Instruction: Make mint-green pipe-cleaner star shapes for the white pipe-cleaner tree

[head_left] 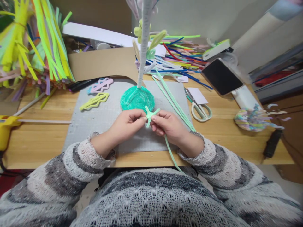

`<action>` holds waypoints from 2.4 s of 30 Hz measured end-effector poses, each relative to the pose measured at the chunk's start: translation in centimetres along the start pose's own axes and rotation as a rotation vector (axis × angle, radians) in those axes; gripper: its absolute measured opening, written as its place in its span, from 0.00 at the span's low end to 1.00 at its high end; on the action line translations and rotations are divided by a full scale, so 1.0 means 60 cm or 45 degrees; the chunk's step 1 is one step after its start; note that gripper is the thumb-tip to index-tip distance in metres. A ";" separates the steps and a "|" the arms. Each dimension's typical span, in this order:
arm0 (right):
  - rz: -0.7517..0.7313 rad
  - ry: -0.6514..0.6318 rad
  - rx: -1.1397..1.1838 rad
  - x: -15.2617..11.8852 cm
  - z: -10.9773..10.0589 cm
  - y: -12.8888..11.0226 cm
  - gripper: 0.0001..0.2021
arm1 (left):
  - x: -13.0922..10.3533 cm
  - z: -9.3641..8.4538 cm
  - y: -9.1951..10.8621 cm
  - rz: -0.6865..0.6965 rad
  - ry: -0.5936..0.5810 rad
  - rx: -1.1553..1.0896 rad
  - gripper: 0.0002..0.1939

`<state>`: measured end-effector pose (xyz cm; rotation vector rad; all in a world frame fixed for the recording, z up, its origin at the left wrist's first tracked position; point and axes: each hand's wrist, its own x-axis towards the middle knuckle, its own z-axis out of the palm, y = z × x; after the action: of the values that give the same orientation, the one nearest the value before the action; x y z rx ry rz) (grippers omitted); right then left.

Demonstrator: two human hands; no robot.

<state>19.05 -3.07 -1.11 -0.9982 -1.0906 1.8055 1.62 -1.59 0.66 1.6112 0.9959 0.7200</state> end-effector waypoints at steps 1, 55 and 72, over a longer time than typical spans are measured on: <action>-0.009 0.011 -0.007 0.000 0.002 0.000 0.12 | 0.001 0.001 0.001 -0.026 0.002 -0.073 0.08; -0.501 0.222 -0.374 0.000 -0.005 -0.003 0.06 | -0.001 0.005 -0.017 0.228 0.256 -0.195 0.06; -0.437 0.391 -0.192 0.003 0.007 0.014 0.09 | 0.003 0.020 -0.017 0.024 0.242 -0.524 0.11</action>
<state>18.40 -3.31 -1.78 -1.0617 -1.1356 1.2658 2.46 -1.90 -0.63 1.2117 0.8963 1.0322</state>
